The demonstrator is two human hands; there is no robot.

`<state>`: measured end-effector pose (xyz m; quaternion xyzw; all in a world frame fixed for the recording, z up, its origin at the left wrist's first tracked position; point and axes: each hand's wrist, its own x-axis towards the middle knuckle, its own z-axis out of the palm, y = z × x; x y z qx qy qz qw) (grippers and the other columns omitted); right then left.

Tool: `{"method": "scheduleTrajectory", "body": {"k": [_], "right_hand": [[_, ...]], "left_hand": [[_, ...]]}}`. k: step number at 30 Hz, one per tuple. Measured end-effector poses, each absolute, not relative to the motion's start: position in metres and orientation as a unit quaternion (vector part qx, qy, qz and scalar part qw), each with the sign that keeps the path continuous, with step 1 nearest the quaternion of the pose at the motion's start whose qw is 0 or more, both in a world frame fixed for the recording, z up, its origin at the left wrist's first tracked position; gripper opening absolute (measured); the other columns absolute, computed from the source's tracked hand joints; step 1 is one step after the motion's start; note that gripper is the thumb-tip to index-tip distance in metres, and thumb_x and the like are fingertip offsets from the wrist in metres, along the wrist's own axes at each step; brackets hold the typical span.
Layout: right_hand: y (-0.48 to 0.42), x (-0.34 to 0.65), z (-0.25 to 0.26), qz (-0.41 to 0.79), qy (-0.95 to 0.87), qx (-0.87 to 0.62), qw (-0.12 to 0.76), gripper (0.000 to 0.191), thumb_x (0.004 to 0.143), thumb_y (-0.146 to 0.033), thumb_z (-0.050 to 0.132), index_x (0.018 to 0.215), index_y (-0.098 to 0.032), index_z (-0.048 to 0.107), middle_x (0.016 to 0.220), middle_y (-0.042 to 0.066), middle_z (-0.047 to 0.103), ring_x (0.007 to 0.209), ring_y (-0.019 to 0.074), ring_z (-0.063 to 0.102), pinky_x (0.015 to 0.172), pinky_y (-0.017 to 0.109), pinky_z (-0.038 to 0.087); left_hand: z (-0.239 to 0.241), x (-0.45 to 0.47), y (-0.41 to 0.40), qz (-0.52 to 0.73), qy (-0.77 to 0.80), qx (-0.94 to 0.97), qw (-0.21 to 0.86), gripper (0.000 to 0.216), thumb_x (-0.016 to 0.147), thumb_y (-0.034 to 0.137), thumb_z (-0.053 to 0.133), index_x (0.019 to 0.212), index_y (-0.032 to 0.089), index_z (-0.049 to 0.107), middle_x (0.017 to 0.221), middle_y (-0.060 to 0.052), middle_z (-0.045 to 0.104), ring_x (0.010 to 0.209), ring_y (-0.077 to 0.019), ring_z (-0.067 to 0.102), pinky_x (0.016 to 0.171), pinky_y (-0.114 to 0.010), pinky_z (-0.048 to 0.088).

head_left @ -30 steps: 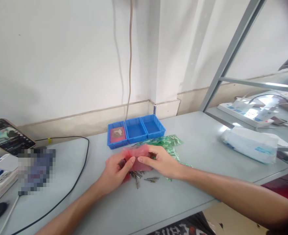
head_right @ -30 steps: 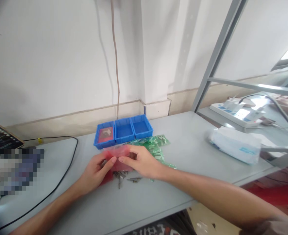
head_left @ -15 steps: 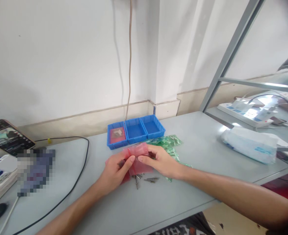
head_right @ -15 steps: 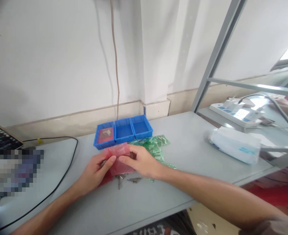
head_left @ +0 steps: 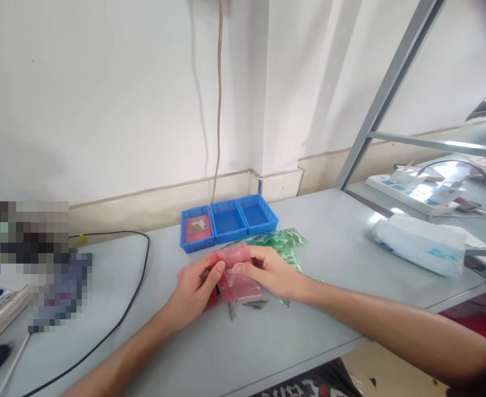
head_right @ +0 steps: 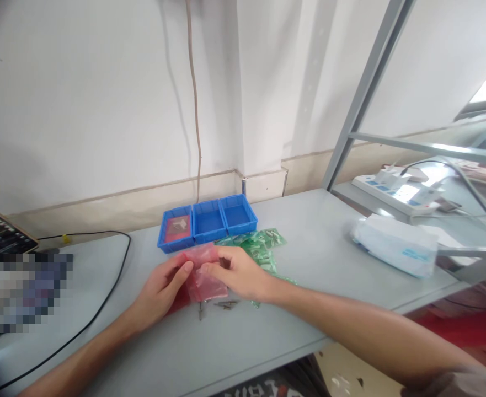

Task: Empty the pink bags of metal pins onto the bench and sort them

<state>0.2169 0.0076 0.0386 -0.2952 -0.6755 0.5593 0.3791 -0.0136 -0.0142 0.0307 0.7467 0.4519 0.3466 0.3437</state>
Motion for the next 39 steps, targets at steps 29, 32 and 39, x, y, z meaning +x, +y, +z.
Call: {"method": "scheduleTrajectory", "body": {"k": [29, 32, 39], "right_hand": [[0.0055, 0.2194, 0.0388, 0.427, -0.754, -0.365, 0.341, 0.034, 0.1, -0.036, 0.065, 0.075, -0.022, 0.048, 0.073, -0.003, 0.047, 0.069, 0.0151, 0.042, 0.061, 0.029, 0.034], [0.0053, 0.2199, 0.0392, 0.42, -0.759, -0.36, 0.344, 0.036, 0.101, -0.038, 0.064, 0.074, -0.022, 0.047, 0.072, -0.003, 0.046, 0.068, 0.0154, 0.042, 0.06, 0.03, 0.033], [0.0057, 0.2196, 0.0385, 0.418, -0.765, -0.356, 0.335, 0.038, 0.103, -0.042, 0.064, 0.076, -0.022, 0.046, 0.072, -0.004, 0.046, 0.067, 0.0143, 0.042, 0.06, 0.029, 0.032]], "left_hand": [[0.0311, -0.0131, -0.0126, 0.363, 0.468, 0.707, 0.387, 0.035, 0.106, 0.053, 0.057, 0.099, 0.02, 0.065, 0.081, 0.002, 0.059, 0.073, -0.0147, 0.051, 0.067, -0.025, 0.042], [0.0302, -0.0136, -0.0121, 0.357, 0.462, 0.705, 0.403, 0.035, 0.105, 0.055, 0.058, 0.104, 0.021, 0.067, 0.084, 0.001, 0.062, 0.074, -0.0153, 0.053, 0.067, -0.025, 0.044], [0.0311, -0.0126, -0.0134, 0.37, 0.472, 0.714, 0.361, 0.034, 0.104, 0.053, 0.06, 0.1, 0.02, 0.069, 0.081, 0.001, 0.062, 0.073, -0.0154, 0.053, 0.067, -0.025, 0.043]]}}
